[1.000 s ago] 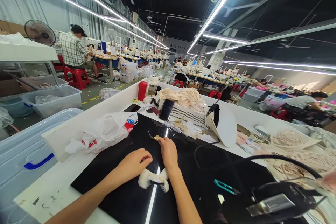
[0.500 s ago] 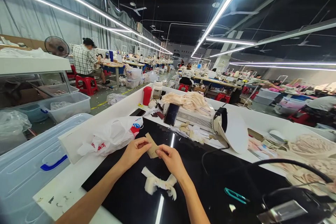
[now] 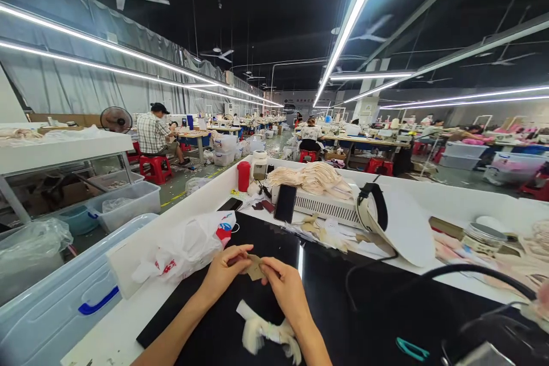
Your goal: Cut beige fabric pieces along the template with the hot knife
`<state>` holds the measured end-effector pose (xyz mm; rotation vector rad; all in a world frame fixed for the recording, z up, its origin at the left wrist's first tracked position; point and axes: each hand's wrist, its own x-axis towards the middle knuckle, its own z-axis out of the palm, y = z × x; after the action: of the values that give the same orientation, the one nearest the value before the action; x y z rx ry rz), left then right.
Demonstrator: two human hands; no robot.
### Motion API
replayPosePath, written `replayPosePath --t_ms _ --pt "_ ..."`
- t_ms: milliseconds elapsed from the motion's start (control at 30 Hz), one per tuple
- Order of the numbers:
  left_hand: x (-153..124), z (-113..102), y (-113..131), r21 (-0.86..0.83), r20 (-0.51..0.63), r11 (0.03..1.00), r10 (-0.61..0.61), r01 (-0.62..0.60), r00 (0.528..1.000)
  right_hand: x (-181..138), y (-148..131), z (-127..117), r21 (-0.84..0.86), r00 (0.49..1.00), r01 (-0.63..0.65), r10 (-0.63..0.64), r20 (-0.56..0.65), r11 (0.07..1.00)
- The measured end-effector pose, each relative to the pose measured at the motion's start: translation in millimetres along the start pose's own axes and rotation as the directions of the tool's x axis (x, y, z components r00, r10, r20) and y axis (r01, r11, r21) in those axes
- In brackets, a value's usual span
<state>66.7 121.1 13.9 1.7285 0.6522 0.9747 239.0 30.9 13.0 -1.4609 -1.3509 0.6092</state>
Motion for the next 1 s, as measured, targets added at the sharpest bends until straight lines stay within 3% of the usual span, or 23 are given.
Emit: replayPosePath --t_ms 167,300,600,767,1000 --pt "-2 1 1 -0.006 -0.031 1.000 0.014 -0.015 0.999 -2 5 2 0.033 1.000 0.017 -0.016 -0.009 0.999" --pt "-1 0 -2 -0.063 -0.077 0.997 -0.049 0.044 0.996 0 3 8 0.048 0.999 0.045 -0.045 -0.011 0.998" --pt "4 2 3 -0.071 -0.017 0.986 -0.155 0.154 0.988 2 10 2 0.051 0.996 0.064 -0.061 -0.063 0.997" --pt "14 1 12 0.003 0.055 0.994 -0.111 0.111 0.992 3 12 -1 0.059 0.995 0.059 -0.054 -0.089 0.997" --pt "26 2 15 0.124 0.036 0.991 -0.064 0.059 0.997 4 18 0 0.084 0.995 -0.002 0.010 -0.096 0.996"
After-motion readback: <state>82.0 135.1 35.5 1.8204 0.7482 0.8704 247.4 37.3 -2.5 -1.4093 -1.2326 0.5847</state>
